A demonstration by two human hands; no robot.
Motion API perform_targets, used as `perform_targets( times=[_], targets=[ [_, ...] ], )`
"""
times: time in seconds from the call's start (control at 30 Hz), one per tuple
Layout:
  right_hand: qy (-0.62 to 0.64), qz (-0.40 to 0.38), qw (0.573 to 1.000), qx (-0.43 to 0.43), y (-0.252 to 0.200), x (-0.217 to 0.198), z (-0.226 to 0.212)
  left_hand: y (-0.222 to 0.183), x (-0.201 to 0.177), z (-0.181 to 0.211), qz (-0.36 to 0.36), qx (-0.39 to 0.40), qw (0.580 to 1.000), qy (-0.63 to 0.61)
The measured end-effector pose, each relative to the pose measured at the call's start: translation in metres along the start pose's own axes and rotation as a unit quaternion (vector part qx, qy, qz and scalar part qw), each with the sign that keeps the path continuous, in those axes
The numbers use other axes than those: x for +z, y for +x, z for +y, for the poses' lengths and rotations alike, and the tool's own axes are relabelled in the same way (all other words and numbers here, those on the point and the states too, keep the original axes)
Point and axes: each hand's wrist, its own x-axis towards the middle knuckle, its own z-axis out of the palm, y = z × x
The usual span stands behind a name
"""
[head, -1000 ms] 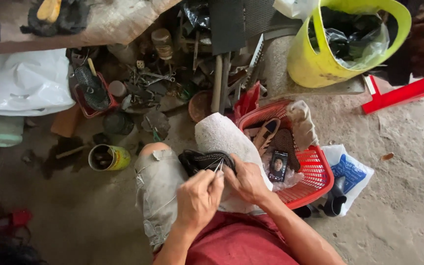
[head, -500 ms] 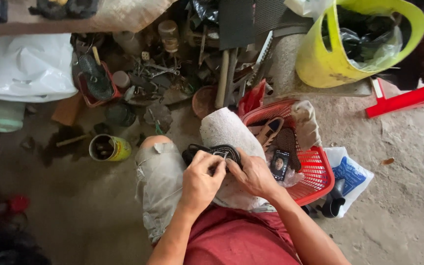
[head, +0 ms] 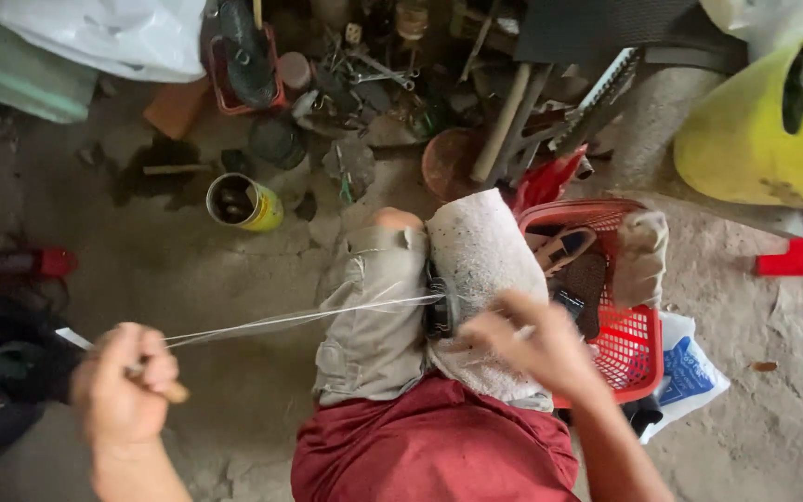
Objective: Hand-stitching the sole of a sandal using a needle and thick thread in a workshop.
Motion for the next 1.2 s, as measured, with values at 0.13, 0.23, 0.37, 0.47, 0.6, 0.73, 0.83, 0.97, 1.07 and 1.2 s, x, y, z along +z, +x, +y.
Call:
perform_targets(
  times=[0.13,0.23,0.37,0.47,0.6,0.73,0.83,0.97,1.07,1.2],
  targets=[
    [0.347,0.255,0.903,0.005,0.014,-0.028,0.066,0.028,-0.053,-0.040,0.199,-0.021,0.933,0.298],
    [0.046,0.220,0.974,-0.007,0.016,-0.025,0.055,0.040,-0.083,-0.103,0.160,0.119,0.710,0.676],
    [-0.133,0.220,0.961,-0.104,0.009,0.006,0.034,0.009,0.043,-0.069,0.124,0.177,0.756,0.617],
    [-0.123,0.215,0.939,-0.239,0.007,0.019,0.005,-0.021,0.133,-0.041,0.015,0.301,0.852,0.427],
    [-0.128,0.142,0.939,-0.285,0.013,0.025,-0.017,-0.052,0.201,-0.034,-0.214,0.298,0.874,0.318],
    [0.223,0.032,0.959,-0.173,-0.004,0.007,-0.035,-0.068,0.218,-0.046,-0.337,0.214,0.860,0.316],
    [0.563,0.000,0.805,-0.186,-0.004,0.016,0.004,-0.072,0.220,-0.050,-0.358,0.170,0.879,0.264],
    [0.356,0.049,0.918,-0.169,-0.005,0.012,-0.012,-0.078,0.228,-0.067,-0.352,0.169,0.886,0.252],
    [0.064,0.032,0.982,-0.177,0.000,0.012,-0.003,-0.078,0.234,-0.063,-0.344,0.199,0.881,0.256],
    [-0.071,0.019,0.969,-0.238,0.002,0.028,0.043,-0.079,0.242,-0.077,-0.344,0.220,0.885,0.224]
  ],
)
